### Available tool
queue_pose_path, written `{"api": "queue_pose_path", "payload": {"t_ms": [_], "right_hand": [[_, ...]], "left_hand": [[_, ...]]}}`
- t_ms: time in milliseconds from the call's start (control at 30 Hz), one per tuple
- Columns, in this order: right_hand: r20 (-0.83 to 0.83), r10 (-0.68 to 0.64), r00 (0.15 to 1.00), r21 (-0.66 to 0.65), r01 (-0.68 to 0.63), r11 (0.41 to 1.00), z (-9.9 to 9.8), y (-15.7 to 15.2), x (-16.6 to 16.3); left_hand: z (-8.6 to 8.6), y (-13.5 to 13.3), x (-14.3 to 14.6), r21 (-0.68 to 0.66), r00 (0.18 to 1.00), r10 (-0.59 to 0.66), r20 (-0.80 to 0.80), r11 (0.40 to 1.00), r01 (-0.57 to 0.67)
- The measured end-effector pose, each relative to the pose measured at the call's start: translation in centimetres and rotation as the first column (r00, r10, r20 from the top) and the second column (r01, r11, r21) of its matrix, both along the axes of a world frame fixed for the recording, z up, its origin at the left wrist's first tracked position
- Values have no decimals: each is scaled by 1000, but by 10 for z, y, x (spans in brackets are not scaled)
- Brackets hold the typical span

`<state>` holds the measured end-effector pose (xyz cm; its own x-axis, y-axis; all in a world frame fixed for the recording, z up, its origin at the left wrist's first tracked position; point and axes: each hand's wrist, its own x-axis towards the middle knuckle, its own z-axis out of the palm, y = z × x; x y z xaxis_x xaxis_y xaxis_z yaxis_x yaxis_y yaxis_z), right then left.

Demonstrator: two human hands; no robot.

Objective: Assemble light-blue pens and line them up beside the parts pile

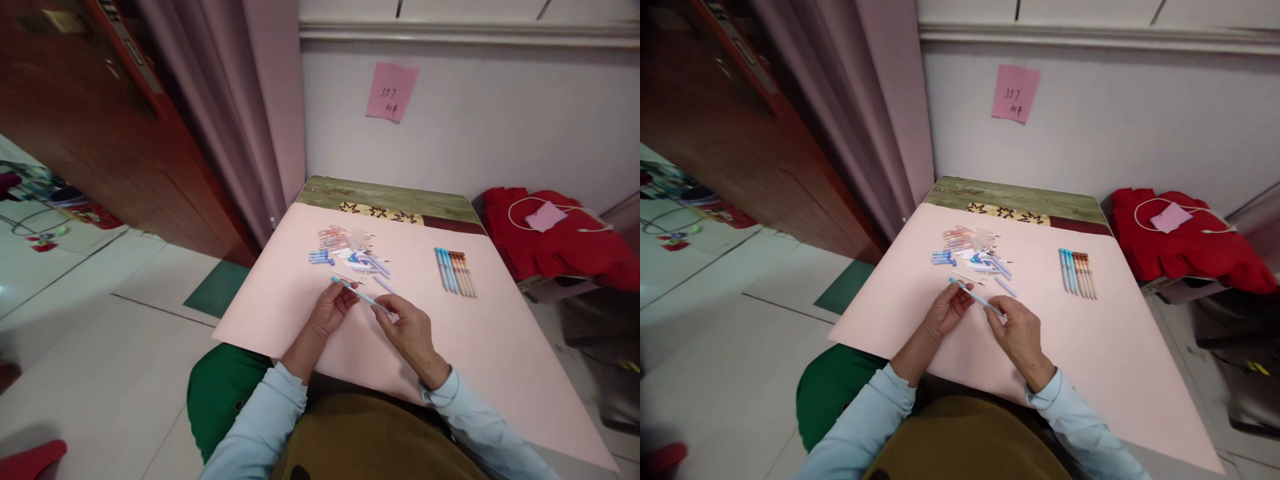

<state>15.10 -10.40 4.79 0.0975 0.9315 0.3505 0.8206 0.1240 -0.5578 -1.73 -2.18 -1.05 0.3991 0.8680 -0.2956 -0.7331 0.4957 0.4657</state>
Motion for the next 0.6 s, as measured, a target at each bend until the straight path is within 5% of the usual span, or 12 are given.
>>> {"api": "queue_pose_path", "payload": {"t_ms": [600], "right_hand": [[147, -38, 988, 38, 33, 999, 1, 3, -3]], "left_hand": [[0, -1, 3, 59, 999, 38, 22, 997, -39]]}}
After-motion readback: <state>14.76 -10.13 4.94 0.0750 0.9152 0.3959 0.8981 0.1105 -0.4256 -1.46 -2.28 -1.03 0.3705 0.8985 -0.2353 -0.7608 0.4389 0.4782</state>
